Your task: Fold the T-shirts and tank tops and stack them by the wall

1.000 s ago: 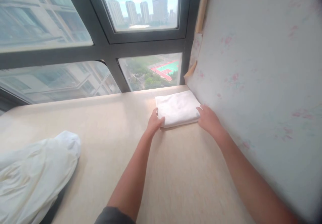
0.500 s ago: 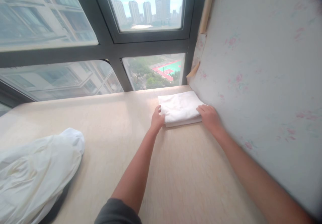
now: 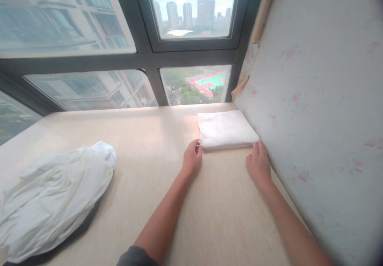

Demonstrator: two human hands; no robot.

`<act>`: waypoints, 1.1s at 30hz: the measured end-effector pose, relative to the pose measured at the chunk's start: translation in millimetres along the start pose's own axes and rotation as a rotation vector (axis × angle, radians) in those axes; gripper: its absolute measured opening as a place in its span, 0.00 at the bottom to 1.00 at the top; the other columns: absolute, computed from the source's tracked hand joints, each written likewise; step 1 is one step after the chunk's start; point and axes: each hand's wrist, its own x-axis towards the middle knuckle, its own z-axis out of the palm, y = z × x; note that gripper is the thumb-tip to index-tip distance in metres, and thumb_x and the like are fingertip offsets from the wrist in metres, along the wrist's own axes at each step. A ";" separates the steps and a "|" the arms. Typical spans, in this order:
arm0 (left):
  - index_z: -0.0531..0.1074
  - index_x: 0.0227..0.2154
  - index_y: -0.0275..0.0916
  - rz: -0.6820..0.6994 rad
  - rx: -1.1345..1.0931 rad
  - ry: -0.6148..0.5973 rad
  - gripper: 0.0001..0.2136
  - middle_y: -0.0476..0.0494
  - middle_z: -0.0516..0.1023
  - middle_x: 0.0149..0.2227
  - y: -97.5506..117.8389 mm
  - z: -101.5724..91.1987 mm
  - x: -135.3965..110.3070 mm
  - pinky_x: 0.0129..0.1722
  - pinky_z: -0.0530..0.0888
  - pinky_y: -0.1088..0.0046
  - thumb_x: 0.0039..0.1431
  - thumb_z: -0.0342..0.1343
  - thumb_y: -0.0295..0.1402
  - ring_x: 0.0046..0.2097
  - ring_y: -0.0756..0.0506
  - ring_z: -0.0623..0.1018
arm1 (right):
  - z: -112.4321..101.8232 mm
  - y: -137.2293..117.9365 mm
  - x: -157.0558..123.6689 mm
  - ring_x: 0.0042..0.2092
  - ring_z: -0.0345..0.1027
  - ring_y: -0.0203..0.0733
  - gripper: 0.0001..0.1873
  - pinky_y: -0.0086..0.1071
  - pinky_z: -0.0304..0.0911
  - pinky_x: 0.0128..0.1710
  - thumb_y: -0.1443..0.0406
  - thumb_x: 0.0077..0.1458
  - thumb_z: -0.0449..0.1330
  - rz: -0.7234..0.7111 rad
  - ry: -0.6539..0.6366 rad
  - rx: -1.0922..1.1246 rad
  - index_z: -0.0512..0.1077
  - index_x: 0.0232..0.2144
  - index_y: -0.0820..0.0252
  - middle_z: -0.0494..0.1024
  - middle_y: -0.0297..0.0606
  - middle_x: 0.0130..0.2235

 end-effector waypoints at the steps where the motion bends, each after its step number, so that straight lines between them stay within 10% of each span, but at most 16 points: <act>1: 0.69 0.52 0.38 0.029 0.029 -0.005 0.16 0.37 0.77 0.48 -0.8 -5.9 -14.5 0.49 0.74 0.64 0.63 0.47 0.30 0.46 0.45 0.78 | -2.5 -1.8 -8.1 0.63 0.58 0.60 0.27 0.51 0.62 0.57 0.70 0.60 0.47 0.006 -0.019 0.009 0.61 0.61 0.77 0.63 0.65 0.62; 7: 0.74 0.47 0.43 0.086 0.285 0.021 0.14 0.41 0.75 0.53 -19.0 -70.5 -89.1 0.58 0.69 0.62 0.60 0.51 0.28 0.56 0.43 0.73 | -14.0 -29.9 -54.1 0.62 0.59 0.60 0.23 0.54 0.60 0.58 0.69 0.60 0.48 -0.172 -0.105 0.110 0.68 0.56 0.66 0.68 0.58 0.59; 16: 0.63 0.61 0.33 -0.328 0.890 0.598 0.25 0.25 0.59 0.65 -64.3 -242.2 -147.1 0.64 0.47 0.41 0.62 0.50 0.34 0.68 0.28 0.54 | -38.9 -146.7 -97.0 0.64 0.57 0.57 0.24 0.51 0.57 0.63 0.71 0.58 0.49 -0.416 -0.209 0.356 0.69 0.56 0.64 0.68 0.50 0.62; 21: 0.68 0.57 0.33 -0.512 1.033 0.429 0.23 0.26 0.66 0.61 -73.8 -298.3 -163.0 0.56 0.63 0.48 0.63 0.46 0.40 0.60 0.29 0.67 | -40.9 -179.4 -103.9 0.66 0.55 0.58 0.26 0.53 0.57 0.62 0.73 0.56 0.51 -0.398 -0.231 0.456 0.69 0.57 0.62 0.67 0.51 0.63; 28: 0.72 0.40 0.37 -0.576 0.887 0.451 0.18 0.31 0.78 0.38 -61.2 -312.3 -134.8 0.39 0.68 0.61 0.66 0.37 0.37 0.42 0.33 0.77 | -41.3 -176.7 -100.8 0.65 0.56 0.56 0.26 0.50 0.58 0.63 0.72 0.56 0.50 -0.403 -0.243 0.466 0.70 0.57 0.62 0.67 0.49 0.62; 33: 0.67 0.38 0.41 -0.402 0.730 0.356 0.17 0.42 0.77 0.35 -36.3 -231.5 -134.3 0.37 0.67 0.70 0.69 0.32 0.36 0.39 0.43 0.77 | -41.4 -177.6 -100.6 0.66 0.55 0.55 0.26 0.51 0.57 0.63 0.72 0.57 0.50 -0.381 -0.239 0.511 0.70 0.57 0.61 0.68 0.48 0.62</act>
